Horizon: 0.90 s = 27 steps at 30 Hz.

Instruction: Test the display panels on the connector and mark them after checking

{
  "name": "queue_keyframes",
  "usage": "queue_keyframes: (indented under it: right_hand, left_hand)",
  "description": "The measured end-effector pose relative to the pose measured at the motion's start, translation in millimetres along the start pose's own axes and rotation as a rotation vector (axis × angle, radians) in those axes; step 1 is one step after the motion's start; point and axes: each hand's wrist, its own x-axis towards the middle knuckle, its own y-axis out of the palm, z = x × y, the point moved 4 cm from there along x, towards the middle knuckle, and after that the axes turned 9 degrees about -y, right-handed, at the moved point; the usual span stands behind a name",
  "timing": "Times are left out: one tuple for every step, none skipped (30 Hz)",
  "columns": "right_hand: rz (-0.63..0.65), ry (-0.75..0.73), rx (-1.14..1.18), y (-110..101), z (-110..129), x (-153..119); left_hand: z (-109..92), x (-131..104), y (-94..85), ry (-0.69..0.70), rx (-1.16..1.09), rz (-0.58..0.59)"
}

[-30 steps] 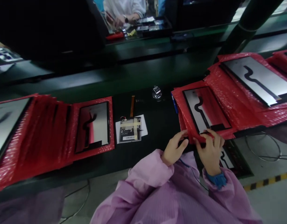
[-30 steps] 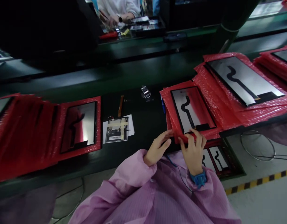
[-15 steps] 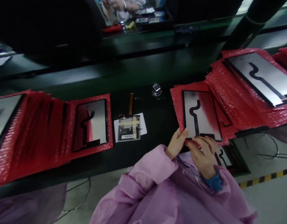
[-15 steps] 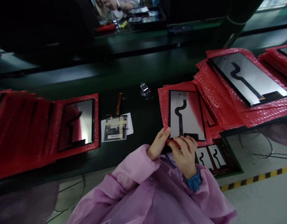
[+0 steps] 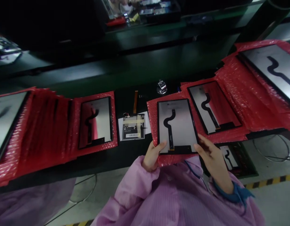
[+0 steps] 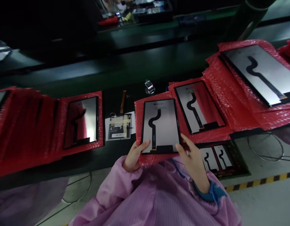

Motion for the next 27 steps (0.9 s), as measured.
queue_keyframes:
  right_hand:
    - [0.053,0.064,0.126,6.0,-3.9,1.4]
    - [0.090,0.104,0.232,11.0,-6.2,2.5]
    - [0.116,0.125,0.312,14.7,-7.4,3.5]
    - [0.131,0.136,0.365,16.9,-8.0,4.5]
    - [0.143,0.142,0.395,18.0,-8.2,5.5]
    - [0.157,0.146,0.410,18.4,-8.1,6.6]
    - [0.175,0.151,0.417,18.8,-7.8,7.8]
    - [0.194,0.157,0.423,19.3,-7.3,9.3]
    - [0.208,0.162,0.427,20.2,-6.7,11.1]
    - [0.217,0.166,0.431,21.6,-6.1,13.4]
    - [0.227,0.173,0.435,23.7,-5.7,15.9]
    - [0.234,0.182,0.442,26.3,-5.6,18.6]
    - [0.239,0.191,0.451,29.2,-5.6,21.3]
    - [0.243,0.202,0.460,32.0,-6.0,23.7]
    - [0.246,0.217,0.466,34.5,-6.7,25.8]
    - [0.251,0.233,0.470,36.4,-7.5,27.1]
    - [0.250,0.246,0.469,37.2,-8.4,27.8]
    - [0.252,0.256,0.464,37.4,-9.1,27.8]
    - [0.256,0.264,0.457,36.9,-9.7,27.2]
    - [0.263,0.270,0.447,36.1,-10.2,26.0]
    - [0.268,0.274,0.439,35.0,-10.6,24.5]
    - [0.272,0.280,0.434,34.2,-11.0,22.9]
    - [0.272,0.287,0.433,33.8,-11.5,21.4]
    - [0.270,0.295,0.439,33.9,-12.0,19.9]
    - [0.259,0.302,0.449,34.6,-12.5,18.7]
    - [0.245,0.308,0.459,35.8,-13.0,17.6]
    - [0.228,0.314,0.466,37.3,-13.5,16.7]
  left_hand:
    - [0.1,0.3,-5.3,-0.011,-0.011,-0.035]
    - [0.2,0.9,-9.7,-0.028,-0.033,-0.066]
    - [0.1,1.6,-13.1,-0.054,-0.066,-0.088]
    - [-0.4,2.2,-15.4,-0.082,-0.106,-0.097]
    - [-1.5,2.4,-16.7,-0.113,-0.147,-0.095]
    - [-3.2,2.2,-17.4,-0.146,-0.180,-0.085]
    - [-5.3,1.5,-17.5,-0.180,-0.203,-0.074]
    - [-7.7,0.4,-17.7,-0.210,-0.217,-0.072]
    - [-10.2,-1.0,-17.9,-0.238,-0.225,-0.073]
    - [-12.6,-2.4,-17.7,-0.261,-0.233,-0.071]
    - [-14.7,-3.7,-17.3,-0.281,-0.243,-0.062]
    - [-16.5,-4.7,-16.7,-0.292,-0.253,-0.050]
    - [-17.7,-5.4,-16.2,-0.304,-0.259,-0.035]
    - [-18.1,-5.7,-15.8,-0.317,-0.258,-0.017]
    - [-17.9,-5.7,-15.7,-0.330,-0.246,0.000]
    - [-17.4,-5.3,-16.0,-0.339,-0.225,0.015]
    - [-16.9,-4.6,-16.9,-0.336,-0.199,0.026]
    - [-16.7,-3.7,-18.2,-0.322,-0.170,0.031]
    - [-16.9,-2.6,-19.9,-0.300,-0.145,0.032]
    - [-17.5,-1.4,-21.7,-0.272,-0.125,0.028]
    - [-18.2,-0.4,-23.2,-0.253,-0.108,0.027]
    - [-18.9,0.4,-24.3,-0.243,-0.094,0.030]
    - [-19.6,1.0,-25.1,-0.243,-0.081,0.037]
    - [-19.9,1.2,-25.6,-0.256,-0.069,0.051]
    - [-19.8,1.0,-25.7,-0.272,-0.056,0.074]
    - [-19.5,0.4,-26.1,-0.277,-0.043,0.102]
    - [-19.2,-0.6,-27.3,-0.257,-0.032,0.123]
